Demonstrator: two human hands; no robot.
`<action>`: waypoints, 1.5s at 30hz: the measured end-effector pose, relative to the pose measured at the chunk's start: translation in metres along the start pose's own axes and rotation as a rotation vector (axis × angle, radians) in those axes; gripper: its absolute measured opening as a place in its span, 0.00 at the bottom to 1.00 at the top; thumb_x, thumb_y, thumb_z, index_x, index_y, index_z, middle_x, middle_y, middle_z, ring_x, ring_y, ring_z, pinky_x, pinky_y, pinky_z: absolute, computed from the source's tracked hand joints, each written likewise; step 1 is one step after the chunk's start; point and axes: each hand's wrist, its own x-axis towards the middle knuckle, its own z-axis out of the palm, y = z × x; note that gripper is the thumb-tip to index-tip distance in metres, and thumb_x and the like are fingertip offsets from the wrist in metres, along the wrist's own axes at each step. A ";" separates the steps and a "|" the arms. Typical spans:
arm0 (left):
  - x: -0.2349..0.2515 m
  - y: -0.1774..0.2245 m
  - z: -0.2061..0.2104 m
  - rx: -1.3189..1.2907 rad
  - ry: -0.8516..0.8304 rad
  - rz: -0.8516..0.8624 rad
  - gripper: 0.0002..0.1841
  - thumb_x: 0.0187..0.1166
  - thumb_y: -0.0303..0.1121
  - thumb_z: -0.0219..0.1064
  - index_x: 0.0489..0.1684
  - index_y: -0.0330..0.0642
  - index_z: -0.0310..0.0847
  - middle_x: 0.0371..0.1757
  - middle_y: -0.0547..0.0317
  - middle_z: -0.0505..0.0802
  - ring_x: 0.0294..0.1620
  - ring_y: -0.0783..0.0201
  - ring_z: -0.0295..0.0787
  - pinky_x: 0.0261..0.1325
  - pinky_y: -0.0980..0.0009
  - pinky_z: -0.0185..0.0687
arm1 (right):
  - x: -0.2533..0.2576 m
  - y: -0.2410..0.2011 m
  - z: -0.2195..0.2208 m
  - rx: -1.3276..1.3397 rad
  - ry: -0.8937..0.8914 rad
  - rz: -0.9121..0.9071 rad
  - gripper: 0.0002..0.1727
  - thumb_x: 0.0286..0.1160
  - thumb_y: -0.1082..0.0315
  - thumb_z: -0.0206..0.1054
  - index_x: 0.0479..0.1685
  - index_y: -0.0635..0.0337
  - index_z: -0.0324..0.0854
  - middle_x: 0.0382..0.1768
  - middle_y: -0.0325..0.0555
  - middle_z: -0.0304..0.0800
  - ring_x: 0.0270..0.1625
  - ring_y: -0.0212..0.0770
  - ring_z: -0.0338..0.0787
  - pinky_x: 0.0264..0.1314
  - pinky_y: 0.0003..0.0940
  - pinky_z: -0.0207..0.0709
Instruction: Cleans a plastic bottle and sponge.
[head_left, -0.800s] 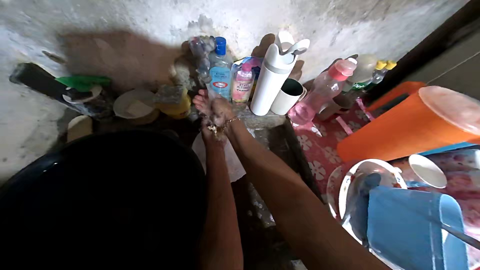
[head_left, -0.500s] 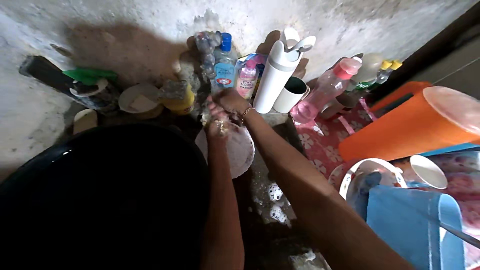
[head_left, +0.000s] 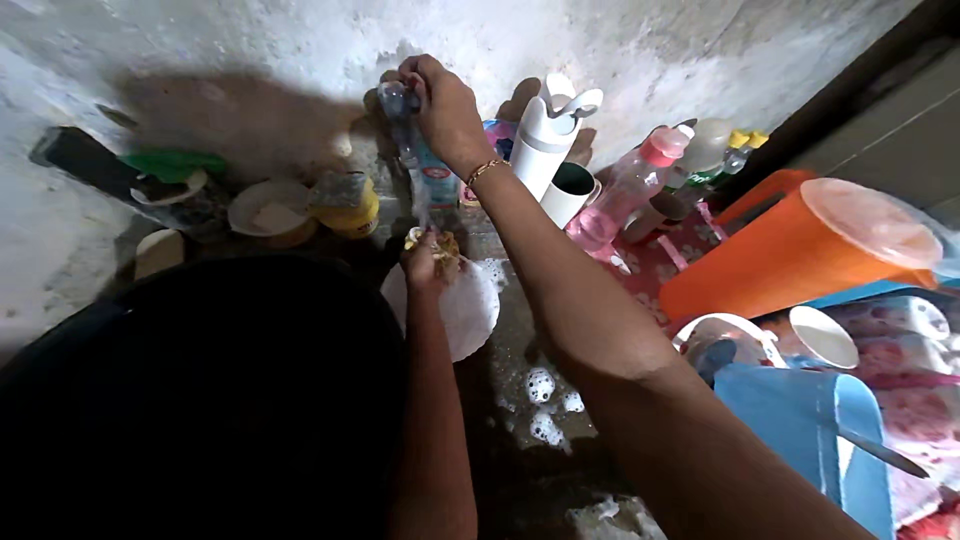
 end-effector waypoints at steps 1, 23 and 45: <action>0.001 -0.002 -0.001 -0.021 -0.010 0.018 0.20 0.88 0.36 0.62 0.71 0.34 0.71 0.50 0.48 0.87 0.43 0.63 0.86 0.49 0.63 0.87 | 0.002 0.004 -0.001 0.035 0.007 0.001 0.18 0.93 0.73 0.48 0.69 0.65 0.79 0.60 0.58 0.90 0.63 0.49 0.89 0.69 0.44 0.78; -0.007 -0.002 -0.006 -0.119 0.089 0.006 0.19 0.91 0.41 0.57 0.68 0.34 0.73 0.46 0.50 0.86 0.39 0.63 0.85 0.44 0.63 0.86 | -0.021 0.057 0.036 0.817 0.072 0.183 0.21 0.91 0.69 0.55 0.77 0.69 0.72 0.66 0.57 0.86 0.59 0.40 0.90 0.59 0.35 0.85; 0.003 -0.012 -0.017 -0.412 -0.140 0.020 0.09 0.86 0.26 0.58 0.59 0.39 0.76 0.44 0.56 0.90 0.39 0.68 0.89 0.43 0.69 0.88 | -0.037 0.066 0.102 1.155 -0.045 0.746 0.25 0.97 0.56 0.41 0.58 0.64 0.80 0.31 0.45 0.90 0.29 0.36 0.88 0.34 0.31 0.81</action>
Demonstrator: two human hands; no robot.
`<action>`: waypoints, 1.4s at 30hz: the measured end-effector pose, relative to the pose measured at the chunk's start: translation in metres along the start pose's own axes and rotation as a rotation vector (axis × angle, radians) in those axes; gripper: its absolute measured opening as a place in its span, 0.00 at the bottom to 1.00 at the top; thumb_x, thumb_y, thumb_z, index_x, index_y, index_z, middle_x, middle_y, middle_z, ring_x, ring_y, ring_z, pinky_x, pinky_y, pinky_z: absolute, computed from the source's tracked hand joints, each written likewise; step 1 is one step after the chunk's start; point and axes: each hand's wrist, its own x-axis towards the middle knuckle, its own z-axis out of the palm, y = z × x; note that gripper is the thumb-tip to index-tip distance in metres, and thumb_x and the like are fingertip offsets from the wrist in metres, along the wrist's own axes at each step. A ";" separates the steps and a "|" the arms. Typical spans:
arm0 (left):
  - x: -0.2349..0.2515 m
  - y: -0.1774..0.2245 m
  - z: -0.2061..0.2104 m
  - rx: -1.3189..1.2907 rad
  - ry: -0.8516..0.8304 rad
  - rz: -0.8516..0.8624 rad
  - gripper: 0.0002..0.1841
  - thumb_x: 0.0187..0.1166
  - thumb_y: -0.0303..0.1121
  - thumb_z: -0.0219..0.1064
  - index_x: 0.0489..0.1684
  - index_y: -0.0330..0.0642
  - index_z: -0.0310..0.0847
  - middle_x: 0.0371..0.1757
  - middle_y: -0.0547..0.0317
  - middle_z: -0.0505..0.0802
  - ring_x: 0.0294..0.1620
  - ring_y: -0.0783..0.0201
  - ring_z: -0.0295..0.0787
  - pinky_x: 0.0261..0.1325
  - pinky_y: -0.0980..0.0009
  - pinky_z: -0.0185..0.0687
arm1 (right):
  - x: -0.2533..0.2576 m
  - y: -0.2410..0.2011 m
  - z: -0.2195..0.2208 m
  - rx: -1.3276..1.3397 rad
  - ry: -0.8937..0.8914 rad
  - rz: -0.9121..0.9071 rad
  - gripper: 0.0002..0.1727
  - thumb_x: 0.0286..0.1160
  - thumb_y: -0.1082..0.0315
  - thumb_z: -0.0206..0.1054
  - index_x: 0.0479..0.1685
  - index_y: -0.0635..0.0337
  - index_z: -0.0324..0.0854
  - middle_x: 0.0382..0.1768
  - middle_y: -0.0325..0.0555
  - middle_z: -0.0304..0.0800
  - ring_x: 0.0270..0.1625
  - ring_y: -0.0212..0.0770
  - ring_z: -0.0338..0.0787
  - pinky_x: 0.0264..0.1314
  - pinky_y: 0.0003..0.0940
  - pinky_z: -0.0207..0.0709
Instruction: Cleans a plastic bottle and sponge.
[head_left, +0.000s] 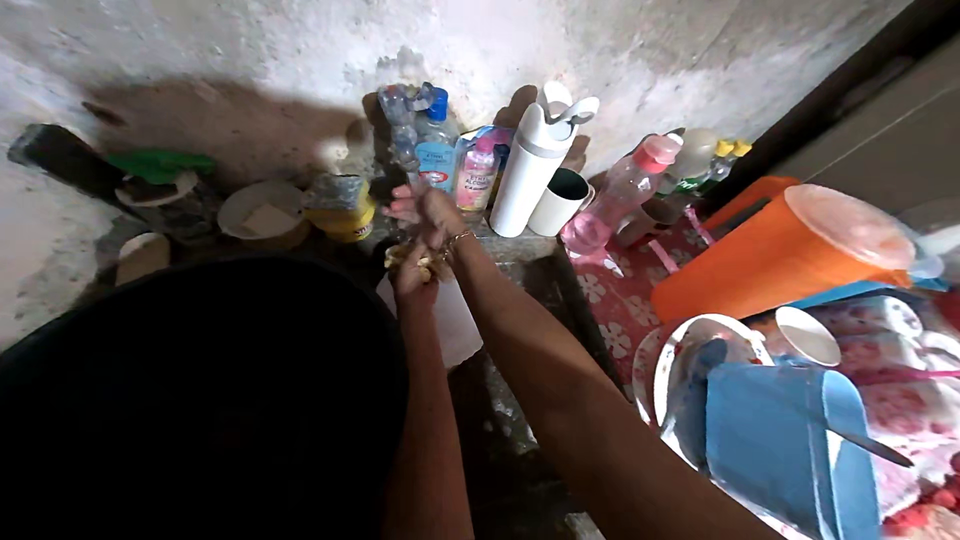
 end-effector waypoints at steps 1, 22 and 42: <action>0.002 -0.002 -0.002 -0.004 -0.027 0.030 0.10 0.87 0.25 0.57 0.62 0.39 0.76 0.46 0.56 0.91 0.41 0.68 0.90 0.44 0.70 0.88 | -0.002 -0.003 -0.002 -0.048 -0.047 0.001 0.25 0.97 0.58 0.40 0.68 0.63 0.79 0.38 0.48 0.94 0.33 0.36 0.90 0.35 0.30 0.80; -0.009 0.025 0.021 0.413 0.252 0.240 0.22 0.95 0.44 0.48 0.75 0.37 0.70 0.61 0.51 0.84 0.58 0.65 0.83 0.63 0.65 0.79 | -0.039 0.008 -0.017 -0.938 -0.079 -0.227 0.18 0.90 0.68 0.57 0.70 0.70 0.80 0.59 0.67 0.89 0.63 0.60 0.88 0.69 0.56 0.77; -0.035 0.031 0.023 0.397 0.107 0.075 0.18 0.91 0.31 0.54 0.75 0.39 0.74 0.69 0.52 0.88 0.66 0.64 0.84 0.62 0.64 0.79 | -0.157 -0.182 -0.100 -1.877 -0.040 -0.230 0.25 0.87 0.52 0.63 0.63 0.67 0.85 0.59 0.67 0.89 0.67 0.66 0.86 0.69 0.69 0.73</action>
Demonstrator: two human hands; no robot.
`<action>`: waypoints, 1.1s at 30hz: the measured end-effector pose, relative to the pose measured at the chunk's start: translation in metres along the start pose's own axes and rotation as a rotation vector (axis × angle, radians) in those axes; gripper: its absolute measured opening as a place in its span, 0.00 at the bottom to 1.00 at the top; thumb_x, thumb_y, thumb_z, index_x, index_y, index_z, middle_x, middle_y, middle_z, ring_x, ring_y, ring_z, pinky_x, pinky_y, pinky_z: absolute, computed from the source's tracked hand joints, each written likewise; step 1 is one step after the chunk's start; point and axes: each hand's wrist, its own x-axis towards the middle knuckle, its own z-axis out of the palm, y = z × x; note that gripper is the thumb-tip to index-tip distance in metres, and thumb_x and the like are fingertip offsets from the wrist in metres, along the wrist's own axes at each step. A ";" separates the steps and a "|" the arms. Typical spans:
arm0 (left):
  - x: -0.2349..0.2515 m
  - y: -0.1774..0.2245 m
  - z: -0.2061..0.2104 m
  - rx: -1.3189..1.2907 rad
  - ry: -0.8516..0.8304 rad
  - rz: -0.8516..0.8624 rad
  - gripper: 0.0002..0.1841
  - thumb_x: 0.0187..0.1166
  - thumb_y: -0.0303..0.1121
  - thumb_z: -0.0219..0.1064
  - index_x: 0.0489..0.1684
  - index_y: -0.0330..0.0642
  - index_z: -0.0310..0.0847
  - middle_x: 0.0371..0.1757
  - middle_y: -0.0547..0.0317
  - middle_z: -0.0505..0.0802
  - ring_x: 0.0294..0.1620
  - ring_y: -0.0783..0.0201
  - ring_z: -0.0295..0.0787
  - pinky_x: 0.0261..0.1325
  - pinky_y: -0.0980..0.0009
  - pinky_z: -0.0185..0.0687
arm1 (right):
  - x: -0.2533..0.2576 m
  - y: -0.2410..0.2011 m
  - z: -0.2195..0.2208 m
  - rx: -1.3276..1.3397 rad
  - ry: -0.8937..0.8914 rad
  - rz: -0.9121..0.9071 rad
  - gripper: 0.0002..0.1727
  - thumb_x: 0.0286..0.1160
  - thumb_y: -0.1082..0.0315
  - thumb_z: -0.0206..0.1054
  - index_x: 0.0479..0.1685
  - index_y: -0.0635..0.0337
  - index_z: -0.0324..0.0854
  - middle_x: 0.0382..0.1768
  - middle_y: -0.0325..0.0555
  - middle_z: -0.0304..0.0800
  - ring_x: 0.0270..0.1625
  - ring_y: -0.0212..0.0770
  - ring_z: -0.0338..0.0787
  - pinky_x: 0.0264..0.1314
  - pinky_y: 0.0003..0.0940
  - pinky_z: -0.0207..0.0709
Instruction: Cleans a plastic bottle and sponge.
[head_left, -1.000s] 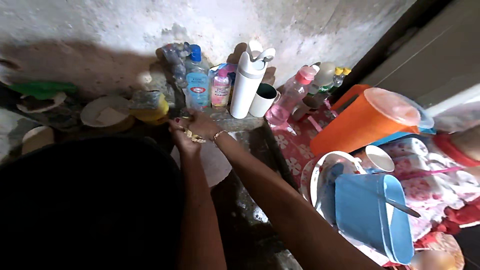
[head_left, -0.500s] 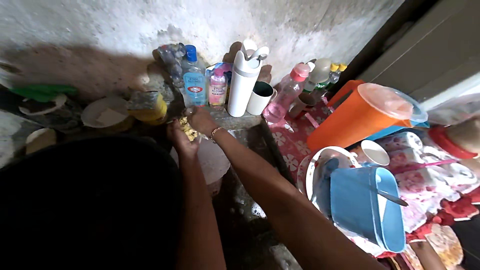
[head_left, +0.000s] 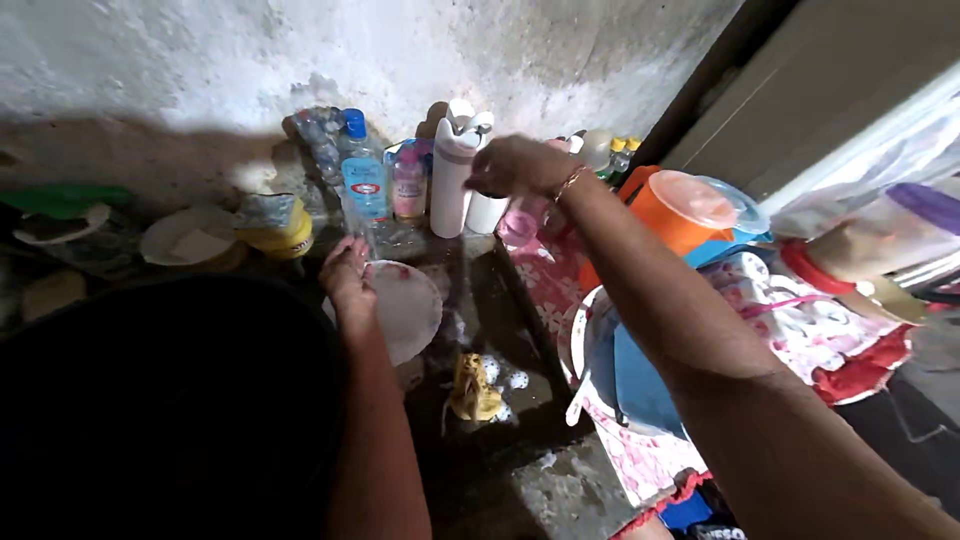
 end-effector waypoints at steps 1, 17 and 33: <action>-0.003 0.000 -0.001 0.026 0.009 0.017 0.17 0.90 0.32 0.56 0.73 0.39 0.76 0.66 0.52 0.90 0.64 0.66 0.85 0.61 0.65 0.79 | 0.004 0.018 -0.007 -0.012 0.099 0.099 0.25 0.86 0.51 0.63 0.63 0.66 0.84 0.61 0.67 0.88 0.67 0.66 0.86 0.68 0.70 0.74; -0.086 -0.020 0.041 0.566 -0.509 0.271 0.27 0.83 0.29 0.67 0.81 0.32 0.68 0.77 0.34 0.81 0.75 0.43 0.80 0.74 0.50 0.77 | -0.004 0.024 0.027 -0.003 0.263 0.436 0.28 0.83 0.52 0.65 0.60 0.76 0.80 0.68 0.72 0.80 0.71 0.68 0.83 0.65 0.65 0.77; -0.167 -0.015 0.030 0.889 -0.224 0.482 0.44 0.65 0.29 0.79 0.82 0.19 0.59 0.70 0.23 0.82 0.74 0.38 0.80 0.79 0.50 0.70 | -0.068 -0.056 0.072 0.462 0.288 0.053 0.17 0.78 0.56 0.73 0.44 0.65 0.88 0.44 0.57 0.92 0.50 0.55 0.93 0.47 0.61 0.84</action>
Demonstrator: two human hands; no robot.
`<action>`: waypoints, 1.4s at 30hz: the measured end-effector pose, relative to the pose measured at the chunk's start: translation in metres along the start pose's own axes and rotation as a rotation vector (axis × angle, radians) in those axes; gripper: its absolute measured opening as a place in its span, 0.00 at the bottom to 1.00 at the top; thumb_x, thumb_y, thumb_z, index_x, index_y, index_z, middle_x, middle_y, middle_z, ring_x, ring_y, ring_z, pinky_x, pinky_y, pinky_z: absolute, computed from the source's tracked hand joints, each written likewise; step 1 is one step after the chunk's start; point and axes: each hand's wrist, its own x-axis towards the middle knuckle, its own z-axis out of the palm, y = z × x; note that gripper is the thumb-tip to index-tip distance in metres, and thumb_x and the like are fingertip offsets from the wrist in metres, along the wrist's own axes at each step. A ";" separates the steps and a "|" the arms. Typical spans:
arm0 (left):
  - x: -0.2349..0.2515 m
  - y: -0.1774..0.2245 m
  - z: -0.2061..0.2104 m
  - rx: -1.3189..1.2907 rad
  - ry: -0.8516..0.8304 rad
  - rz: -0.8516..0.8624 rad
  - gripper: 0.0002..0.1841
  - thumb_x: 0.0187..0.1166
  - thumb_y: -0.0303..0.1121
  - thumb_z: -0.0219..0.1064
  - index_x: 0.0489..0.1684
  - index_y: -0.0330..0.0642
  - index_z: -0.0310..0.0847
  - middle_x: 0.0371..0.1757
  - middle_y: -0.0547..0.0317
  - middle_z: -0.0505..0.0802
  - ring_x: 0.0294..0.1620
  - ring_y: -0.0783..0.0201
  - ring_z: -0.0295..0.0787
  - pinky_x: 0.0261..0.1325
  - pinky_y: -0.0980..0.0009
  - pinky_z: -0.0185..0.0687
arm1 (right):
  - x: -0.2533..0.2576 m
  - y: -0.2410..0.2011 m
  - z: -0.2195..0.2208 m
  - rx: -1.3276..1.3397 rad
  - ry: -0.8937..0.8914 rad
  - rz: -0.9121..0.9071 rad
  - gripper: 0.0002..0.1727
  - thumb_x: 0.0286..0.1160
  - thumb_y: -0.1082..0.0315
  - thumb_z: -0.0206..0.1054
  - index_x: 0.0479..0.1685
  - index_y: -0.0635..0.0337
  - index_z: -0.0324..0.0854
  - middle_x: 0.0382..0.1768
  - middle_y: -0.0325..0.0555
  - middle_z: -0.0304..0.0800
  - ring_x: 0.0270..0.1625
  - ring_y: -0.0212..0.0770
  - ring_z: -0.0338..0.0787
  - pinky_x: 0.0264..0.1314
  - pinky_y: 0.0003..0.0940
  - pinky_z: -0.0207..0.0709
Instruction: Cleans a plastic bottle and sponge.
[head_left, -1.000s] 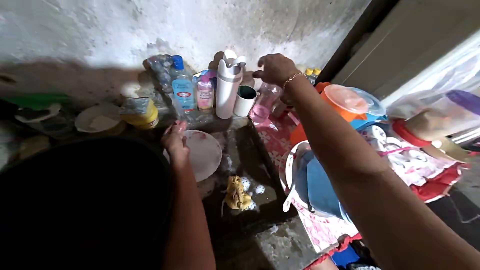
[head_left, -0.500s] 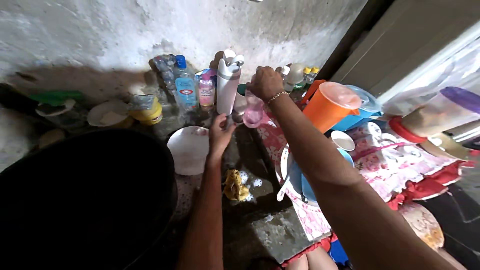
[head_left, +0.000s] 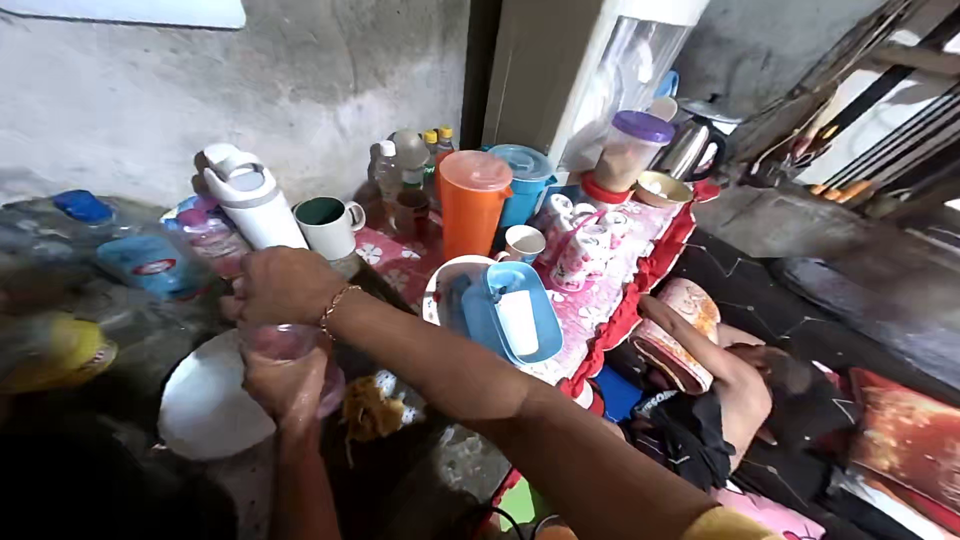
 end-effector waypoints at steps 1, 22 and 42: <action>-0.002 -0.003 -0.003 -0.023 -0.009 0.003 0.46 0.62 0.28 0.81 0.82 0.19 0.59 0.71 0.23 0.81 0.75 0.40 0.79 0.80 0.52 0.69 | 0.000 0.001 0.004 -0.005 0.004 -0.030 0.16 0.77 0.57 0.74 0.40 0.64 0.88 0.40 0.56 0.92 0.46 0.55 0.92 0.43 0.60 0.83; -0.005 -0.028 -0.026 -0.147 -0.268 0.023 0.43 0.53 0.23 0.86 0.75 0.26 0.69 0.61 0.35 0.89 0.63 0.49 0.88 0.71 0.49 0.81 | -0.009 -0.024 -0.060 -0.353 -0.523 -0.160 0.23 0.90 0.53 0.59 0.57 0.69 0.82 0.51 0.62 0.86 0.54 0.58 0.87 0.57 0.60 0.77; 0.005 -0.035 -0.049 0.310 -0.676 -0.059 0.38 0.62 0.33 0.85 0.74 0.31 0.72 0.53 0.32 0.90 0.57 0.37 0.88 0.62 0.35 0.80 | -0.135 0.018 -0.013 0.158 -0.410 -0.312 0.10 0.67 0.79 0.72 0.47 0.65 0.88 0.49 0.57 0.91 0.53 0.53 0.90 0.58 0.52 0.83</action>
